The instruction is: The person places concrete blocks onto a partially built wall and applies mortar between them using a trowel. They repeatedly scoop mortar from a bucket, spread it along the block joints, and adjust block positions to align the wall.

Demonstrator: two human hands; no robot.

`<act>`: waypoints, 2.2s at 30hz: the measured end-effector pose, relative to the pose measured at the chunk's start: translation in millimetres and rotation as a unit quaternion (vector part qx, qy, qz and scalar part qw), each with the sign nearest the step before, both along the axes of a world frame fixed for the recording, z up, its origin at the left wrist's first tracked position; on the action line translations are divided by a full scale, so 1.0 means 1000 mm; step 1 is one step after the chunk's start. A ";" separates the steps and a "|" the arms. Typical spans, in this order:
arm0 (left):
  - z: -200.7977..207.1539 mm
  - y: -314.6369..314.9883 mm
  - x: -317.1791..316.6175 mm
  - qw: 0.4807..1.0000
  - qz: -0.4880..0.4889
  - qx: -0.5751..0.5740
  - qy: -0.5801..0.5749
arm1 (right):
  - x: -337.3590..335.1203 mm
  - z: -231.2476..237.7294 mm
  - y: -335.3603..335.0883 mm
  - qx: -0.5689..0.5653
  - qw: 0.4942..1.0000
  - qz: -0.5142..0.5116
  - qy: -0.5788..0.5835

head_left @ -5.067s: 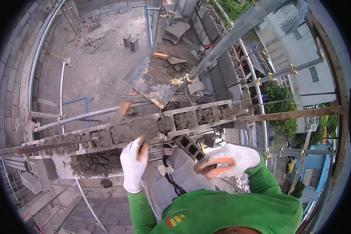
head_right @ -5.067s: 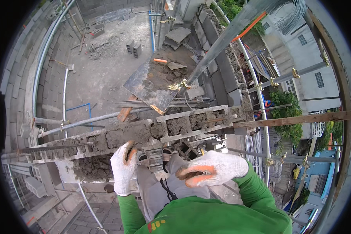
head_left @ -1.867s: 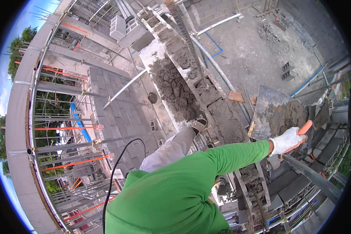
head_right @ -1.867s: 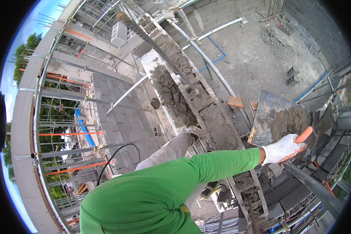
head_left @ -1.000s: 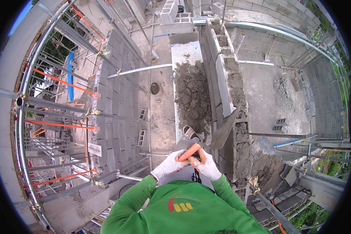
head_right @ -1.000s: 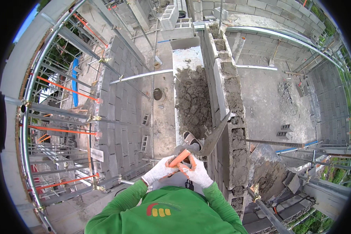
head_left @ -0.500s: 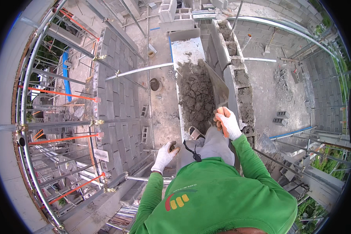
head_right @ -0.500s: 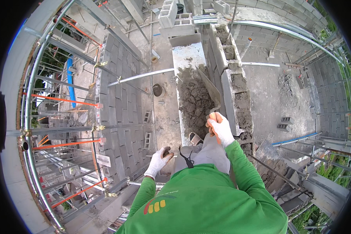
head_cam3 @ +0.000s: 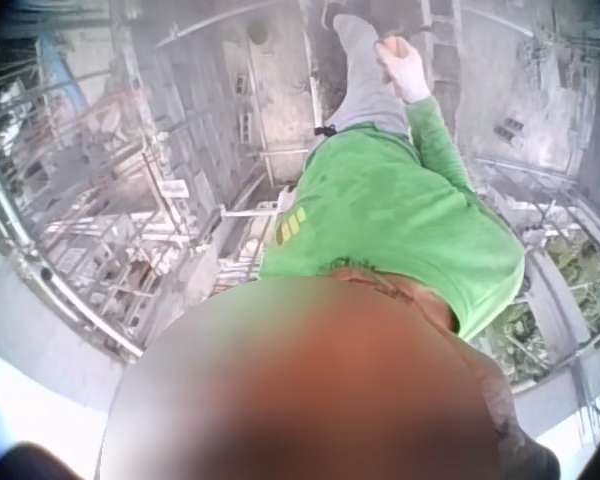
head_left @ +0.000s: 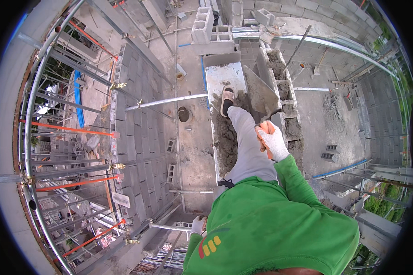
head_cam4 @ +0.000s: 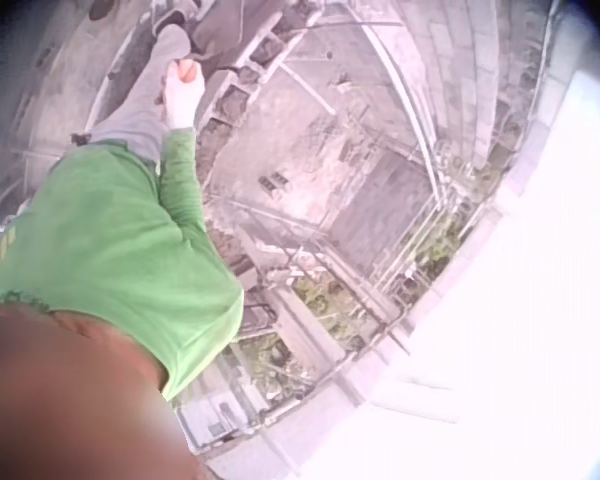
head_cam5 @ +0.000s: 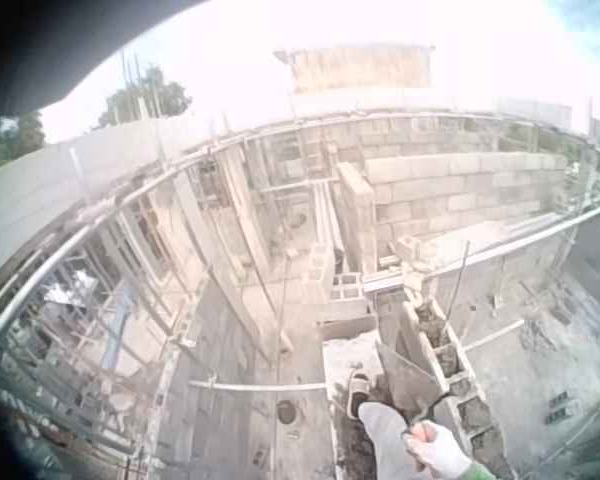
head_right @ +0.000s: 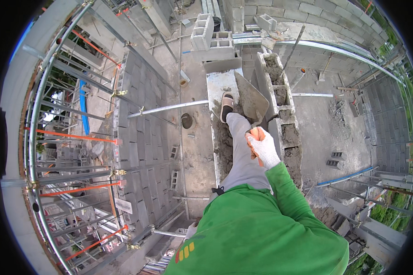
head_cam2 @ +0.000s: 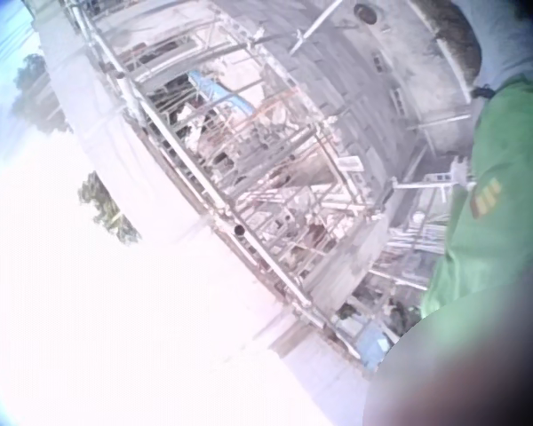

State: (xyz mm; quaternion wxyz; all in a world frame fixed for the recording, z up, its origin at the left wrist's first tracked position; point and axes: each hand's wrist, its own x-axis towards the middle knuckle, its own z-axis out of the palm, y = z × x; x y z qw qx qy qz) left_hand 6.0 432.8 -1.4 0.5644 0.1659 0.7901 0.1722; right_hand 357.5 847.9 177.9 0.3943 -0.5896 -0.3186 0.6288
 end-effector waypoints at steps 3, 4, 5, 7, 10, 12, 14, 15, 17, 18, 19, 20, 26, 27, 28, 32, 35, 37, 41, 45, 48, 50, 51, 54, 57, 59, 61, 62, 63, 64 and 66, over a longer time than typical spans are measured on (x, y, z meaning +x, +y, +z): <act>-0.015 0.081 0.000 0.997 0.002 0.032 0.066 | -0.010 -0.029 0.078 0.007 1.000 0.000 0.018; -0.019 0.117 0.000 0.990 -0.012 0.052 0.130 | -0.015 -0.043 0.111 0.008 1.000 -0.002 0.028; -0.024 0.163 -0.001 0.978 -0.027 0.065 0.196 | -0.021 -0.058 0.151 0.015 0.999 -0.008 0.049; -0.030 0.270 -0.002 0.967 -0.003 0.119 0.224 | -0.039 -0.093 0.238 0.005 0.998 -0.022 0.064; -0.034 0.475 0.012 0.968 -0.022 0.137 0.208 | -0.064 -0.144 0.384 0.036 0.997 -0.056 0.041; -0.035 0.613 0.018 0.955 -0.133 0.183 0.191 | -0.069 -0.165 0.451 -0.061 0.994 -0.067 0.061; -0.026 0.743 0.021 0.924 -0.225 0.249 0.183 | -0.066 -0.176 0.508 -0.038 0.994 -0.093 0.043; -0.023 0.799 0.024 0.926 -0.220 0.254 0.174 | -0.062 -0.176 0.526 -0.071 0.992 -0.099 0.036; -0.018 0.902 0.033 0.913 -0.222 0.303 0.159 | -0.047 -0.170 0.571 0.001 0.995 -0.097 -0.035; -0.017 0.952 0.033 0.900 -0.268 0.288 0.185 | -0.042 -0.164 0.592 0.026 0.993 -0.097 -0.068; -0.018 0.998 0.037 0.886 -0.296 0.287 0.212 | -0.031 -0.155 0.612 0.037 0.994 -0.096 -0.026; -0.019 1.039 0.040 0.844 -0.307 0.379 0.221 | -0.024 -0.147 0.634 0.040 0.992 -0.105 -0.051; -0.053 1.255 0.066 0.826 -0.358 0.318 0.298 | 0.031 -0.107 0.704 -0.015 0.989 -0.145 -0.032; -0.057 1.279 0.071 0.796 -0.375 0.314 0.357 | 0.038 -0.105 0.707 -0.005 0.986 -0.159 -0.048; -0.061 1.302 0.076 0.763 -0.390 0.307 0.413 | 0.047 -0.104 0.708 0.014 0.984 -0.157 -0.076; -0.072 1.381 0.082 0.724 -0.481 0.228 0.439 | 0.071 -0.112 0.704 -0.059 0.975 -0.199 -0.080; -0.084 1.432 0.092 0.714 -0.521 0.203 0.421 | 0.081 -0.121 0.700 -0.085 0.964 -0.224 -0.111; -0.098 1.442 0.098 0.759 -0.513 0.142 0.374 | 0.085 -0.125 0.694 -0.080 0.963 -0.223 -0.128; -0.121 1.457 0.097 0.800 -0.468 0.090 0.364 | 0.087 -0.130 0.677 -0.222 0.939 -0.221 -0.143; -0.136 1.469 0.101 0.798 -0.479 0.062 0.360 | 0.078 -0.141 0.676 -0.207 0.940 -0.212 -0.168; -0.138 1.475 0.102 0.815 -0.460 0.061 0.349 | 0.069 -0.150 0.691 -0.205 0.942 -0.242 -0.106; -0.137 1.470 0.105 0.820 -0.444 0.054 0.356 | 0.065 -0.153 0.703 -0.230 0.937 -0.260 -0.039; -0.136 1.469 0.107 0.821 -0.439 0.061 0.360 | 0.065 -0.153 0.709 -0.212 0.945 -0.241 -0.063; -0.131 1.462 0.111 0.820 -0.437 0.057 0.365 | 0.069 -0.151 0.724 -0.212 0.955 -0.188 -0.084; -0.128 1.460 0.118 0.823 -0.433 0.055 0.364 | 0.080 -0.150 0.729 -0.236 0.954 -0.158 -0.094; -0.124 1.460 0.118 0.828 -0.438 0.058 0.345 | 0.088 -0.154 0.729 -0.212 0.957 -0.150 -0.126; -0.119 1.459 0.119 0.835 -0.430 0.065 0.336 | 0.093 -0.162 0.727 -0.245 0.949 -0.147 -0.133; -0.116 1.456 0.121 0.835 -0.428 0.069 0.338 | 0.094 -0.167 0.725 -0.226 0.953 -0.142 -0.143; -0.113 1.454 0.125 0.836 -0.425 0.066 0.341 | 0.095 -0.172 0.725 -0.220 0.953 -0.139 -0.153; -0.111 1.452 0.131 0.835 -0.427 0.059 0.341 | 0.096 -0.177 0.724 -0.242 0.946 -0.137 -0.169; -0.111 1.448 0.151 0.841 -0.424 0.052 0.331 | 0.095 -0.186 0.724 -0.225 0.953 -0.151 -0.138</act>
